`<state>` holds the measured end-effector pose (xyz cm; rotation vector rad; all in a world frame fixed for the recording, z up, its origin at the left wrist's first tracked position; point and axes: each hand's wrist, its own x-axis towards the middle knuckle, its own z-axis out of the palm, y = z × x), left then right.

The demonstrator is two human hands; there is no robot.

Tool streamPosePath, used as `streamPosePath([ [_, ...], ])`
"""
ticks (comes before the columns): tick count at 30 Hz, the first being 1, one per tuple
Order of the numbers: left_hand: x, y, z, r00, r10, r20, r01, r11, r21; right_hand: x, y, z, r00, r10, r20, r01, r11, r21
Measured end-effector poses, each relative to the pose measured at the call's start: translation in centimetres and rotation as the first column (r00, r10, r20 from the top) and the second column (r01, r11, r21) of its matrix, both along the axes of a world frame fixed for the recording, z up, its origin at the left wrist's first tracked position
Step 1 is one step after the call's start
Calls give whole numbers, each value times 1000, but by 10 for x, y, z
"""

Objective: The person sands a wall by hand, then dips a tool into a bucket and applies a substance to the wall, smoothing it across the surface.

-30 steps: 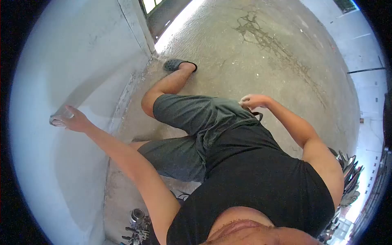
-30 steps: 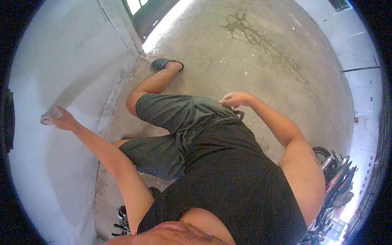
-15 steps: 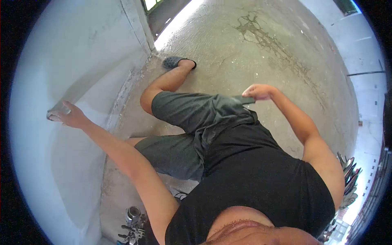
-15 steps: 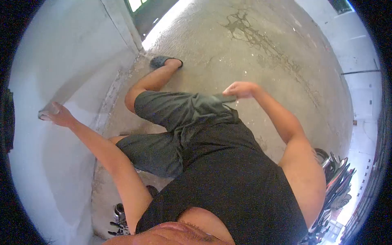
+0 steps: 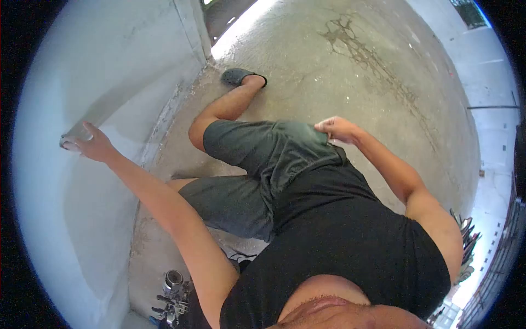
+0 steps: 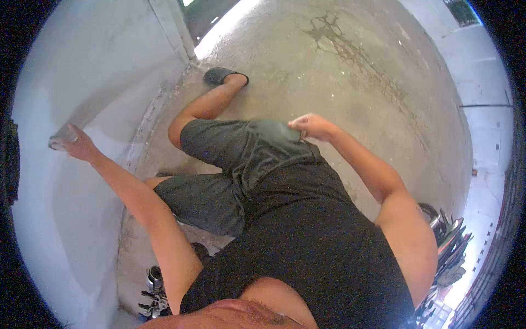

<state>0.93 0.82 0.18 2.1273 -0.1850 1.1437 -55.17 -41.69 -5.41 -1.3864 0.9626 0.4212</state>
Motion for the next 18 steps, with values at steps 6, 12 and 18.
streamPosePath([
  [6, 11, 6, -4, 990, 108, -85, -97, 988, 119, 31, -4, -5, 979, 188, -75, -199, 963, -184],
  [12, 6, 7, 1, 985, 64, -158, -49, 994, 93, 52, 8, 1, 863, 362, -353, -482, 801, -356],
  [18, 7, 4, 2, 986, 66, -154, -54, 995, 79, 46, 6, 10, 898, 364, -247, -425, 863, -272],
])
